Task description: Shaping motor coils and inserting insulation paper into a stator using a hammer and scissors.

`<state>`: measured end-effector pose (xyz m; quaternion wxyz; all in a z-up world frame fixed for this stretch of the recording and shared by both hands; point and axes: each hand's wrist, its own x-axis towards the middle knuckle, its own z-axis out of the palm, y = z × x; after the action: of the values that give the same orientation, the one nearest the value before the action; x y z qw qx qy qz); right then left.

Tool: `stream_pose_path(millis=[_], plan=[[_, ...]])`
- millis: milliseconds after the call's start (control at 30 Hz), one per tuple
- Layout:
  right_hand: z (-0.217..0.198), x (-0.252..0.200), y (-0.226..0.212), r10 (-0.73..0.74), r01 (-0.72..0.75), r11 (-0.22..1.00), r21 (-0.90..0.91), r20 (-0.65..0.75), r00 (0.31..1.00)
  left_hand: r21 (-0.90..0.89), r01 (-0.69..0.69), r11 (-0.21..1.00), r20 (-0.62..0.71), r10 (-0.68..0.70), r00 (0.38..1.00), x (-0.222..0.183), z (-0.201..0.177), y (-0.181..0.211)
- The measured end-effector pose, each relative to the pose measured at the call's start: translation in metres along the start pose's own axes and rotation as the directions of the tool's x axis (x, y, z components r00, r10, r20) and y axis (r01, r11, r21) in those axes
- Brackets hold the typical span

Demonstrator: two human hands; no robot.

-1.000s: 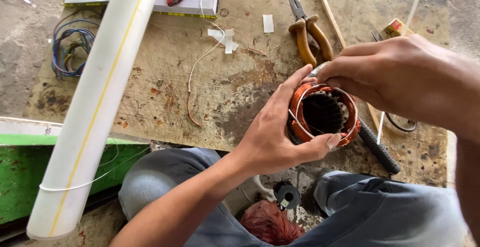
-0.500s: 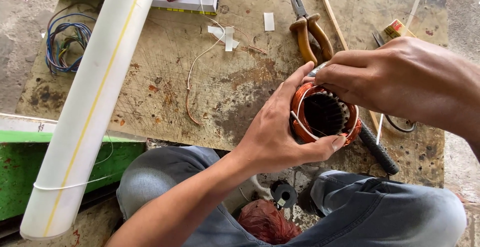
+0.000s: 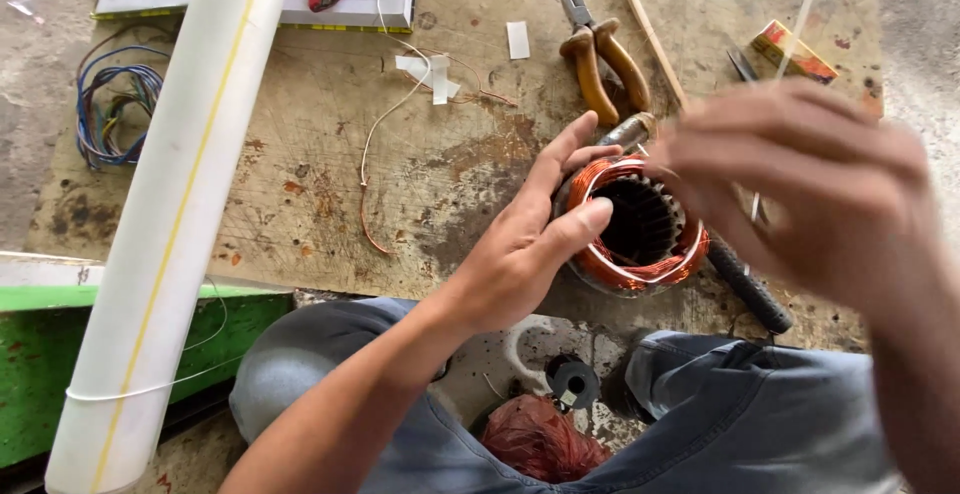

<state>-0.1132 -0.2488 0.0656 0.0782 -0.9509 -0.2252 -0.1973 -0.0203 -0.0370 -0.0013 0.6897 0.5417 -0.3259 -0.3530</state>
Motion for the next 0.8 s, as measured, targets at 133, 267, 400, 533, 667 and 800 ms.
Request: stream_pose_path(millis=[133,267,400,533,667,800], plan=[[0.022,-0.031,-0.024,-0.039,0.071,0.986,0.151,-0.208,0.977,0.016,-0.082,0.997,0.079,0.080,0.994,-0.001,-0.009,-0.003],[0.035,-0.041,-0.039,0.005,0.042,0.978,0.202,-0.227,0.974,-0.031,-0.072,0.997,0.132,0.075,0.988,-0.003,-0.013,0.000],[0.041,-0.048,-0.041,0.050,0.005,0.977,0.212,-0.254,0.966,-0.053,-0.115,0.992,0.201,0.123,0.972,-0.003,-0.017,-0.005],[0.051,-0.067,-0.023,0.074,-0.023,0.987,0.156,-0.326,0.942,-0.098,-0.071,0.993,0.176,0.088,0.980,0.000,-0.012,0.000],[0.046,-0.073,-0.031,0.448,-0.185,0.832,0.523,-0.436,0.781,-0.043,-0.052,0.998,0.096,0.056,0.994,0.000,-0.005,0.003],[0.038,-0.063,-0.033,0.601,-0.496,0.775,0.391,-0.215,0.770,0.026,-0.091,0.995,0.107,0.088,0.990,-0.001,-0.001,-0.001]])
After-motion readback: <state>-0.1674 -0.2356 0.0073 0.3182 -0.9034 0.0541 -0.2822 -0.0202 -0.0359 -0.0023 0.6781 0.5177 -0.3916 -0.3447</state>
